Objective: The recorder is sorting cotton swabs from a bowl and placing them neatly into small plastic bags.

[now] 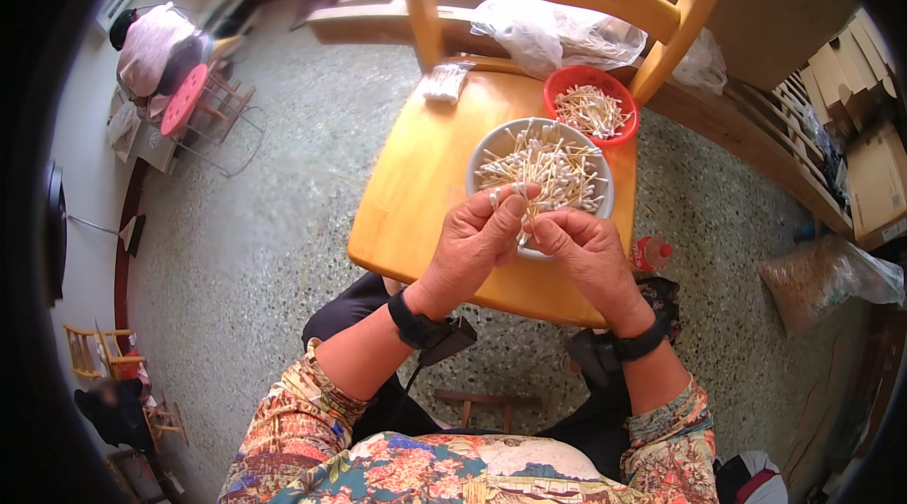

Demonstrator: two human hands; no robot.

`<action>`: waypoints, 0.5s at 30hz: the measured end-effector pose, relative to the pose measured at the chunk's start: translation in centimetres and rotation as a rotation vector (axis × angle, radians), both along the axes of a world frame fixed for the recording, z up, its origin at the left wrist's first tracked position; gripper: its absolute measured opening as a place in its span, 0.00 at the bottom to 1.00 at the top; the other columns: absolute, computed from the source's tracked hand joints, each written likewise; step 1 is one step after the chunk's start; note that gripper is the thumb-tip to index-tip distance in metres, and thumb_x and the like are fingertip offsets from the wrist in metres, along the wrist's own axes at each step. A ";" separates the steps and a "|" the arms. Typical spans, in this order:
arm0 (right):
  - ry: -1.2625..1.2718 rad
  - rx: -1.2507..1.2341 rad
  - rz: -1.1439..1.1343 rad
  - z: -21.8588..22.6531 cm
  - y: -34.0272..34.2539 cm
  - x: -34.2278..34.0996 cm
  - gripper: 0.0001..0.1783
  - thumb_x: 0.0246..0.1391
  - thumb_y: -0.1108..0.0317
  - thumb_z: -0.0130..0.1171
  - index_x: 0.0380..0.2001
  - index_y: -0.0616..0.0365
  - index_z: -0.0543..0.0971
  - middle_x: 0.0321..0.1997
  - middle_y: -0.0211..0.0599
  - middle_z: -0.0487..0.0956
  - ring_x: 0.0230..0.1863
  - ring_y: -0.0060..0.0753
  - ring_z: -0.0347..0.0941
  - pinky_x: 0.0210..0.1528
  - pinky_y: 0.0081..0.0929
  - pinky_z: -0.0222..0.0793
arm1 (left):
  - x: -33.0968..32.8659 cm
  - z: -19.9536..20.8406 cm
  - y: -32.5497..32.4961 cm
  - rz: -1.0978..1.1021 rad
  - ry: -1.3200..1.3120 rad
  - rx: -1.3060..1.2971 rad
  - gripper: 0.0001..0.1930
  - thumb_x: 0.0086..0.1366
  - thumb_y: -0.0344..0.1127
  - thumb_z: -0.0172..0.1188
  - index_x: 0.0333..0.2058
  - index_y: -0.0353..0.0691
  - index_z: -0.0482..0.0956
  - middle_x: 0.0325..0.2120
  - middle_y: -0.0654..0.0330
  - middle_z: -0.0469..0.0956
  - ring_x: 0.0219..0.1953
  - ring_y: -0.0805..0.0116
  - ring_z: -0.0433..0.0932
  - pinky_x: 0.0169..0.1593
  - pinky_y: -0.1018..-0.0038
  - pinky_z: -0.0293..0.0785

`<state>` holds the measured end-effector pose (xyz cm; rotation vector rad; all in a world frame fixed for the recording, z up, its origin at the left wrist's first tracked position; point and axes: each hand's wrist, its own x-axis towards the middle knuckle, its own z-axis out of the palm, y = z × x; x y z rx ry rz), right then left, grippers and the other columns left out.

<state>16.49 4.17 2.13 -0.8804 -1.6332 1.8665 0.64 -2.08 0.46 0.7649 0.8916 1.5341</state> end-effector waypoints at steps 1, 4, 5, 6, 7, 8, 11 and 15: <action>0.000 0.000 0.000 -0.1 0.0 0.0 0.14 0.63 0.62 0.56 0.41 0.63 0.79 0.36 0.26 0.80 0.39 0.14 0.73 0.45 0.17 0.70 | 0.0 0.0 0.0 0.000 0.000 0.000 0.16 0.71 0.41 0.53 0.50 0.38 0.76 0.19 0.77 0.65 0.19 0.88 0.57 0.22 0.86 0.54; 0.023 -0.035 0.004 -0.3 0.1 0.1 0.14 0.63 0.62 0.56 0.40 0.63 0.79 0.36 0.26 0.80 0.38 0.14 0.73 0.44 0.17 0.70 | -0.1 0.1 -0.2 -0.008 0.002 0.019 0.16 0.71 0.41 0.54 0.50 0.38 0.76 0.20 0.76 0.67 0.19 0.88 0.57 0.21 0.86 0.53; 0.016 -0.023 0.020 -0.3 0.2 0.0 0.13 0.63 0.62 0.56 0.40 0.63 0.79 0.35 0.26 0.80 0.38 0.15 0.73 0.43 0.17 0.70 | -0.1 0.2 -0.2 0.001 0.026 0.027 0.15 0.70 0.40 0.55 0.49 0.38 0.77 0.21 0.75 0.70 0.20 0.88 0.61 0.23 0.87 0.56; 0.009 -0.012 0.038 -0.4 0.2 0.0 0.13 0.63 0.62 0.56 0.39 0.62 0.78 0.35 0.27 0.79 0.37 0.15 0.73 0.43 0.16 0.70 | -0.2 0.2 -0.3 0.012 0.051 0.035 0.15 0.70 0.40 0.55 0.48 0.37 0.78 0.23 0.74 0.72 0.22 0.88 0.64 0.25 0.87 0.60; 0.010 -0.011 0.039 -0.4 0.2 0.0 0.13 0.63 0.62 0.56 0.39 0.62 0.78 0.35 0.27 0.79 0.37 0.15 0.73 0.43 0.16 0.70 | -0.1 0.2 -0.3 0.013 0.051 0.035 0.15 0.70 0.40 0.55 0.48 0.37 0.78 0.23 0.74 0.72 0.22 0.88 0.64 0.25 0.87 0.60; 0.016 -0.017 0.051 -0.4 0.2 0.0 0.12 0.63 0.63 0.56 0.39 0.62 0.78 0.34 0.27 0.79 0.36 0.15 0.73 0.42 0.16 0.70 | 0.0 0.0 -0.3 0.060 0.088 0.076 0.13 0.69 0.38 0.56 0.47 0.36 0.78 0.26 0.73 0.75 0.25 0.87 0.67 0.29 0.87 0.64; 0.021 -0.024 0.036 -0.6 0.2 0.1 0.11 0.63 0.63 0.56 0.39 0.61 0.77 0.34 0.27 0.79 0.36 0.15 0.72 0.41 0.15 0.70 | -0.1 -0.5 -0.2 0.115 0.127 0.114 0.11 0.68 0.35 0.58 0.45 0.35 0.79 0.30 0.69 0.79 0.32 0.85 0.73 0.37 0.86 0.70; 0.130 0.019 -0.159 -0.9 0.7 0.5 0.09 0.61 0.67 0.58 0.41 0.60 0.76 0.35 0.27 0.79 0.37 0.15 0.73 0.42 0.15 0.71 | -0.8 -0.4 -0.1 0.055 0.191 0.027 0.09 0.66 0.31 0.59 0.43 0.34 0.80 0.33 0.66 0.80 0.35 0.83 0.75 0.41 0.84 0.72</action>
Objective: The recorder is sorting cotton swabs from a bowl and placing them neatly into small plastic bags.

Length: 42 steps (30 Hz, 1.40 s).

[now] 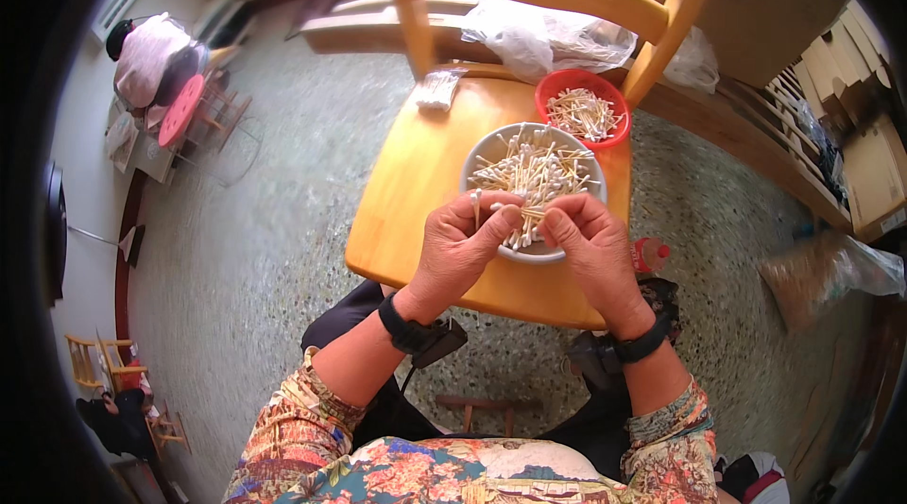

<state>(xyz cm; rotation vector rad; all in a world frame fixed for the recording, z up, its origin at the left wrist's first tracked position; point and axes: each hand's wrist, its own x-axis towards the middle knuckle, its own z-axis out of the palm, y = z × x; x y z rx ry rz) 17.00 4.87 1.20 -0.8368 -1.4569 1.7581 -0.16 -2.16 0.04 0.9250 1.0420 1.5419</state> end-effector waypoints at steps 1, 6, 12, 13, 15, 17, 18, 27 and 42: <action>0.000 0.003 -0.012 0.2 0.0 -0.1 0.09 0.61 0.67 0.58 0.41 0.60 0.76 0.35 0.27 0.79 0.37 0.15 0.73 0.42 0.15 0.71 | 0.0 -0.1 0.1 -0.012 0.000 0.003 0.09 0.66 0.31 0.59 0.43 0.34 0.80 0.33 0.66 0.80 0.35 0.83 0.75 0.41 0.84 0.72; 0.089 0.101 -0.067 1.3 -0.4 -0.7 0.10 0.57 0.74 0.62 0.42 0.61 0.76 0.39 0.26 0.76 0.42 0.17 0.73 0.47 0.16 0.71 | 0.8 -0.7 -0.1 -0.056 0.067 -0.009 0.07 0.65 0.30 0.61 0.39 0.33 0.80 0.30 0.67 0.80 0.33 0.84 0.74 0.38 0.83 0.72; 0.031 0.244 -0.015 1.8 -0.3 -0.6 0.10 0.55 0.75 0.62 0.41 0.62 0.77 0.41 0.28 0.75 0.43 0.19 0.73 0.47 0.18 0.71 | 1.0 -1.5 0.0 -0.112 0.096 0.010 0.06 0.66 0.29 0.59 0.41 0.35 0.79 0.33 0.69 0.79 0.35 0.84 0.73 0.40 0.84 0.71; 0.005 0.292 -0.027 1.7 -0.3 -0.5 0.09 0.55 0.75 0.63 0.40 0.63 0.78 0.41 0.29 0.75 0.43 0.19 0.73 0.47 0.18 0.71 | 0.9 -1.6 0.0 -0.113 0.096 0.010 0.06 0.66 0.29 0.59 0.41 0.35 0.79 0.33 0.69 0.79 0.35 0.84 0.73 0.40 0.84 0.71; -0.020 0.340 -0.037 1.6 -0.1 -0.3 0.09 0.55 0.75 0.63 0.39 0.63 0.78 0.40 0.29 0.75 0.43 0.19 0.73 0.46 0.19 0.70 | 0.9 -1.7 0.0 -0.125 0.178 0.028 0.07 0.66 0.29 0.59 0.41 0.35 0.79 0.33 0.69 0.79 0.36 0.84 0.73 0.40 0.84 0.70; -0.050 0.351 -0.047 1.5 -0.1 -0.2 0.08 0.55 0.74 0.63 0.39 0.63 0.79 0.39 0.30 0.76 0.42 0.19 0.73 0.46 0.19 0.70 | 1.0 -1.7 -0.1 -0.116 0.185 0.048 0.07 0.66 0.29 0.59 0.41 0.35 0.79 0.34 0.68 0.78 0.37 0.84 0.73 0.41 0.84 0.70; -0.052 0.351 -0.047 1.5 -0.1 -0.2 0.08 0.55 0.74 0.63 0.39 0.63 0.79 0.39 0.30 0.76 0.42 0.19 0.73 0.46 0.19 0.70 | 1.1 -1.7 0.0 -0.111 0.189 0.071 0.07 0.66 0.29 0.59 0.41 0.35 0.78 0.34 0.68 0.78 0.38 0.84 0.73 0.41 0.84 0.70; -0.034 0.372 -0.068 1.5 0.0 0.2 0.08 0.56 0.74 0.62 0.39 0.64 0.78 0.39 0.31 0.77 0.40 0.19 0.74 0.44 0.18 0.72 | 1.2 -1.3 0.0 -0.156 0.114 0.049 0.07 0.65 0.32 0.61 0.38 0.35 0.81 0.28 0.72 0.77 0.31 0.86 0.70 0.35 0.85 0.68; -0.155 0.287 0.167 1.7 0.4 1.1 0.04 0.55 0.71 0.64 0.32 0.60 0.81 0.32 0.26 0.77 0.35 0.15 0.72 0.39 0.18 0.68 | 0.9 -1.2 -0.9 -0.507 0.062 0.058 0.13 0.74 0.42 0.44 0.40 0.40 0.73 0.23 0.69 0.72 0.26 0.85 0.69 0.31 0.87 0.67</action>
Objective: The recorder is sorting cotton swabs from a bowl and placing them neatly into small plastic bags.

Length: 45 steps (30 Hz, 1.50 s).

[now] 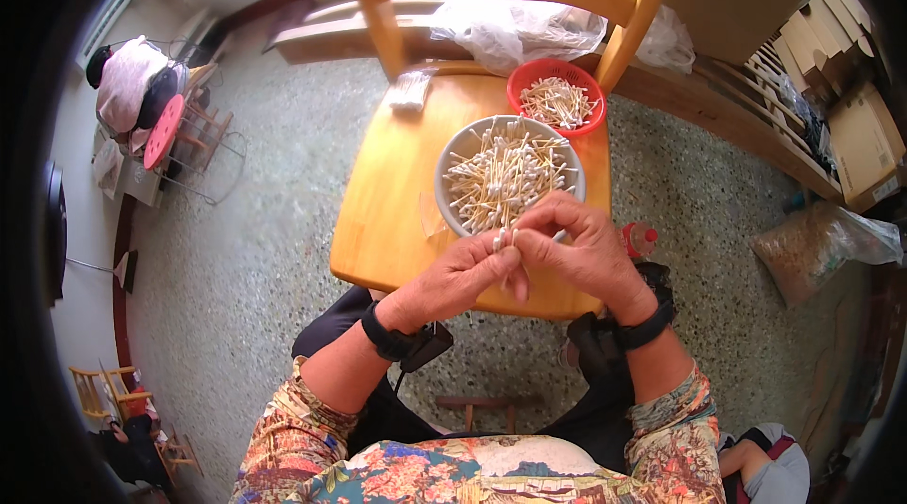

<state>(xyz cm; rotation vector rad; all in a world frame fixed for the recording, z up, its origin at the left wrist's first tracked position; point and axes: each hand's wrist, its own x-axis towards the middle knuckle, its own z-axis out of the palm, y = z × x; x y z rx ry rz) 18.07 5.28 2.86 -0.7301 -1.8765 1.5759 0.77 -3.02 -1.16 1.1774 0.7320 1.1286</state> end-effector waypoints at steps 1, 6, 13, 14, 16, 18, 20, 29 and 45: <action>-0.031 0.052 -0.118 -0.4 0.3 0.2 0.04 0.54 0.71 0.64 0.32 0.60 0.81 0.31 0.26 0.77 0.35 0.16 0.73 0.39 0.18 0.69 | 0.0 0.3 0.0 -0.002 -0.004 -0.003 0.13 0.74 0.42 0.44 0.40 0.40 0.73 0.23 0.69 0.72 0.26 0.85 0.69 0.31 0.87 0.67; -0.317 0.512 -0.375 -0.4 1.5 0.9 0.06 0.49 0.72 0.65 0.32 0.59 0.82 0.28 0.34 0.77 0.33 0.30 0.74 0.37 0.26 0.70 | -2.0 0.9 0.8 0.328 -0.244 -0.332 0.12 0.74 0.40 0.43 0.43 0.40 0.72 0.22 0.71 0.66 0.20 0.84 0.61 0.23 0.86 0.59; -0.532 0.760 -0.198 -0.7 0.9 -0.2 0.08 0.43 0.70 0.67 0.31 0.56 0.82 0.30 0.34 0.78 0.38 0.40 0.73 0.42 0.35 0.70 | -2.0 0.7 1.0 0.435 -0.382 -0.397 0.09 0.74 0.37 0.44 0.44 0.41 0.71 0.21 0.72 0.64 0.18 0.85 0.55 0.21 0.86 0.52; -0.519 0.799 -0.186 -1.1 0.9 -0.3 0.09 0.43 0.70 0.67 0.30 0.56 0.81 0.30 0.34 0.78 0.38 0.40 0.73 0.42 0.35 0.70 | -1.8 0.6 1.0 0.429 -0.374 -0.390 0.10 0.74 0.38 0.44 0.44 0.41 0.71 0.21 0.72 0.65 0.18 0.85 0.55 0.21 0.86 0.52; -0.512 0.842 -0.179 -1.8 1.0 -0.3 0.09 0.42 0.70 0.67 0.30 0.55 0.81 0.30 0.34 0.78 0.38 0.40 0.73 0.41 0.35 0.70 | -1.5 0.5 1.2 0.411 -0.346 -0.380 0.10 0.74 0.38 0.44 0.44 0.41 0.71 0.21 0.72 0.65 0.18 0.85 0.55 0.21 0.86 0.52; -0.470 0.877 -0.160 -2.6 1.4 -0.2 0.08 0.42 0.71 0.67 0.30 0.56 0.80 0.30 0.36 0.78 0.38 0.41 0.73 0.41 0.35 0.70 | -1.2 0.5 1.2 0.397 -0.317 -0.369 0.10 0.74 0.38 0.44 0.44 0.41 0.72 0.21 0.72 0.65 0.18 0.85 0.55 0.21 0.86 0.52; -0.433 0.815 -0.187 -2.8 1.5 0.0 0.08 0.42 0.73 0.66 0.29 0.57 0.80 0.30 0.36 0.78 0.37 0.41 0.74 0.40 0.34 0.71 | -1.0 0.3 1.3 0.395 -0.304 -0.357 0.10 0.74 0.38 0.44 0.44 0.41 0.72 0.21 0.72 0.65 0.17 0.85 0.55 0.21 0.86 0.52; -0.291 0.327 -0.372 1.1 1.7 2.2 0.04 0.48 0.78 0.62 0.30 0.61 0.78 0.30 0.28 0.78 0.35 0.16 0.73 0.42 0.17 0.69 | -0.8 0.7 1.5 0.447 -0.283 -0.349 0.10 0.72 0.40 0.48 0.42 0.41 0.74 0.18 0.74 0.63 0.16 0.86 0.53 0.19 0.86 0.50; 0.112 0.192 -0.309 -2.0 -1.0 -0.6 0.07 0.51 0.81 0.62 0.31 0.58 0.77 0.35 0.26 0.78 0.40 0.18 0.73 0.44 0.20 0.70 | 0.9 1.9 1.5 0.370 -0.325 -0.233 0.16 0.71 0.40 0.53 0.53 0.41 0.76 0.20 0.78 0.66 0.18 0.90 0.57 0.22 0.88 0.51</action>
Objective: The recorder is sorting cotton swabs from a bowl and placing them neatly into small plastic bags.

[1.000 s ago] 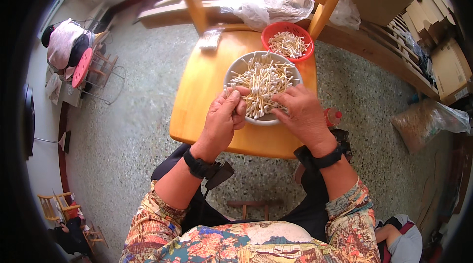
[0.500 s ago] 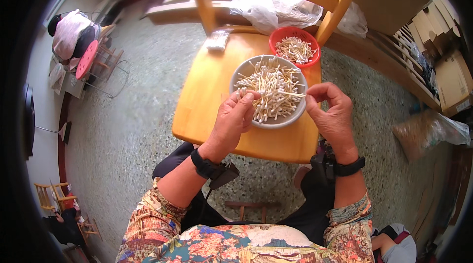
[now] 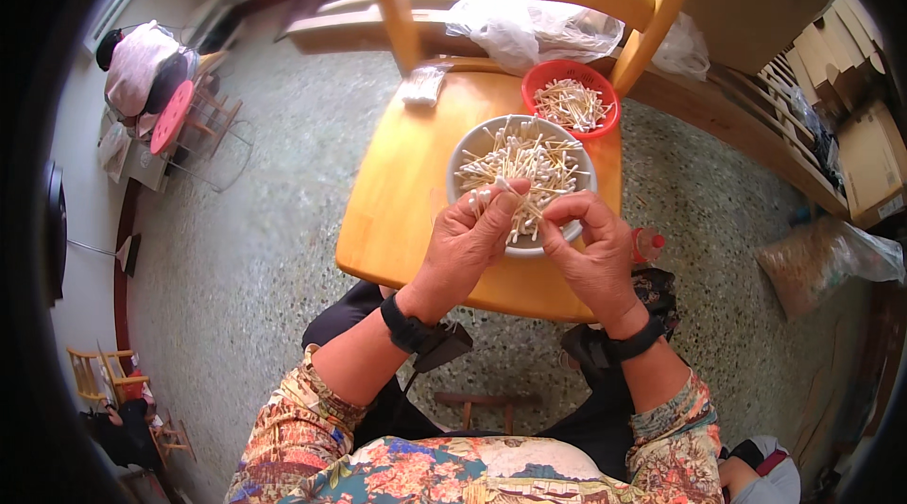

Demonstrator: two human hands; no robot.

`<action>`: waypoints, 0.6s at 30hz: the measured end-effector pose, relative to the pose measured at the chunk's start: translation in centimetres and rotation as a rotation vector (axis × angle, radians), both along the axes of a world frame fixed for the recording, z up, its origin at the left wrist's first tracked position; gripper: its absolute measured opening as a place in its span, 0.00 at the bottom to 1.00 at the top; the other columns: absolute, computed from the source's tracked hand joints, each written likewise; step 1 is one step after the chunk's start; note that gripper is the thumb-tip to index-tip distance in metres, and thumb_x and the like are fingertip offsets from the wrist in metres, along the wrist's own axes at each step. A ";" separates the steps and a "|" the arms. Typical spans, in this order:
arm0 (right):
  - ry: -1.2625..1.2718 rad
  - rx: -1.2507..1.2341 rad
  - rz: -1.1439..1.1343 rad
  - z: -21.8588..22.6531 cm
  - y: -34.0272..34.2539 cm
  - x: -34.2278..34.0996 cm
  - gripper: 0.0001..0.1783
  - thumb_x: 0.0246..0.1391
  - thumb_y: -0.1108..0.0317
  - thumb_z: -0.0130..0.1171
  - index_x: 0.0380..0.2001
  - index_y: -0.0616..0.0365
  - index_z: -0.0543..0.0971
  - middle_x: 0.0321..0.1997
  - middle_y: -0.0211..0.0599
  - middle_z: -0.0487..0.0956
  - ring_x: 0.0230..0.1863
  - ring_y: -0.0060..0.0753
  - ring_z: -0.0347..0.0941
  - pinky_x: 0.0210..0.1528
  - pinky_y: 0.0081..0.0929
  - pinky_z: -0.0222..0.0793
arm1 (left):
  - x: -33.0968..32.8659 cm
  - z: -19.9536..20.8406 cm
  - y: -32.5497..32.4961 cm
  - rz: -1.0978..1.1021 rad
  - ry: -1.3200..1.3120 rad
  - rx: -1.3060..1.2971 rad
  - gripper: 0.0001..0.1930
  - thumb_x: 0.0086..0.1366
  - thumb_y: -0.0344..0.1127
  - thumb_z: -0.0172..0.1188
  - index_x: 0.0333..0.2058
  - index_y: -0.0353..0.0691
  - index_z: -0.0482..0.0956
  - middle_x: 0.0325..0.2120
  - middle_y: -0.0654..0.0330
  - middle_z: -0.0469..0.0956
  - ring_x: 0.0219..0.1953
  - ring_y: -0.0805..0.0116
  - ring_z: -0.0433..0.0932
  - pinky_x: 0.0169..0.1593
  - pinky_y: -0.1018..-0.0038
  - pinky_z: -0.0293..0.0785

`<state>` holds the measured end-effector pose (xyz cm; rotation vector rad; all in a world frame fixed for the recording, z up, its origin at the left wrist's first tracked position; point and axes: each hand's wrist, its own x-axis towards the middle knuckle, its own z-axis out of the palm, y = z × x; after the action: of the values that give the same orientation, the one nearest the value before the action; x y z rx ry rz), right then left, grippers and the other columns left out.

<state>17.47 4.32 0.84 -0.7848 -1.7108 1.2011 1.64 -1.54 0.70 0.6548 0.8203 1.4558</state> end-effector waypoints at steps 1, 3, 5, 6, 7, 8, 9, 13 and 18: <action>0.001 0.000 -0.002 -0.1 -0.1 -0.1 0.07 0.51 0.81 0.62 0.31 0.58 0.77 0.35 0.26 0.78 0.40 0.18 0.73 0.44 0.20 0.70 | 0.0 -0.5 -0.1 0.055 0.106 0.055 0.15 0.71 0.39 0.54 0.51 0.39 0.77 0.24 0.75 0.71 0.22 0.89 0.62 0.25 0.88 0.58; 0.015 -0.215 0.042 -0.1 -0.3 -0.1 0.07 0.53 0.77 0.63 0.36 0.59 0.78 0.37 0.26 0.78 0.41 0.18 0.73 0.45 0.20 0.70 | 0.0 -1.2 -0.1 0.106 0.212 0.112 0.14 0.71 0.37 0.54 0.50 0.38 0.78 0.27 0.72 0.76 0.26 0.89 0.68 0.28 0.88 0.64; 0.015 -0.211 0.078 0.2 -0.4 -0.5 0.07 0.54 0.75 0.63 0.38 0.60 0.79 0.37 0.28 0.78 0.41 0.19 0.73 0.44 0.20 0.69 | 0.0 -1.7 0.0 0.201 0.331 0.270 0.12 0.69 0.33 0.55 0.47 0.35 0.79 0.37 0.64 0.81 0.37 0.82 0.75 0.41 0.83 0.73; 0.013 -0.206 0.116 0.4 -0.4 -0.5 0.09 0.55 0.73 0.63 0.40 0.61 0.79 0.37 0.29 0.78 0.41 0.20 0.73 0.44 0.20 0.69 | 0.0 -1.7 -0.1 0.195 0.327 0.272 0.12 0.69 0.33 0.55 0.47 0.35 0.79 0.37 0.64 0.81 0.37 0.82 0.75 0.41 0.83 0.73; 0.011 -0.205 0.110 0.2 -0.2 -0.3 0.09 0.55 0.73 0.63 0.40 0.61 0.79 0.37 0.29 0.78 0.41 0.20 0.73 0.44 0.20 0.69 | 0.0 -1.6 -0.1 0.188 0.365 0.281 0.11 0.69 0.32 0.56 0.46 0.34 0.79 0.39 0.62 0.81 0.40 0.79 0.75 0.45 0.81 0.74; -0.027 -0.115 0.141 -0.1 0.1 -0.1 0.09 0.56 0.72 0.63 0.40 0.62 0.80 0.37 0.31 0.78 0.40 0.21 0.73 0.44 0.21 0.69 | 0.0 -1.6 -0.2 0.180 0.403 0.290 0.10 0.68 0.30 0.57 0.46 0.34 0.79 0.41 0.59 0.81 0.43 0.77 0.76 0.48 0.79 0.74; -0.064 -0.025 0.176 -0.3 0.3 0.0 0.09 0.56 0.71 0.63 0.40 0.62 0.80 0.37 0.32 0.79 0.40 0.22 0.73 0.43 0.21 0.69 | 0.0 -1.9 -0.2 0.179 0.402 0.290 0.10 0.68 0.30 0.57 0.46 0.34 0.79 0.41 0.59 0.81 0.43 0.77 0.76 0.48 0.79 0.74; -0.127 -0.021 0.171 -0.1 0.3 0.0 0.08 0.56 0.71 0.62 0.37 0.63 0.81 0.36 0.34 0.78 0.40 0.25 0.74 0.43 0.22 0.69 | 0.0 -2.4 -0.3 0.215 0.489 0.384 0.10 0.67 0.28 0.57 0.45 0.34 0.80 0.42 0.57 0.81 0.44 0.75 0.77 0.48 0.78 0.74; -0.155 -0.041 0.189 -0.4 0.3 0.1 0.08 0.57 0.69 0.62 0.36 0.63 0.79 0.36 0.33 0.79 0.39 0.23 0.74 0.43 0.22 0.69 | 0.0 -2.2 -0.3 0.183 0.498 0.357 0.09 0.67 0.27 0.57 0.45 0.34 0.80 0.42 0.56 0.81 0.45 0.74 0.77 0.49 0.77 0.74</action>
<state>17.62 4.57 0.43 -0.7714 -1.9265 1.3357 1.64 -1.87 -1.48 1.2747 1.0283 1.6488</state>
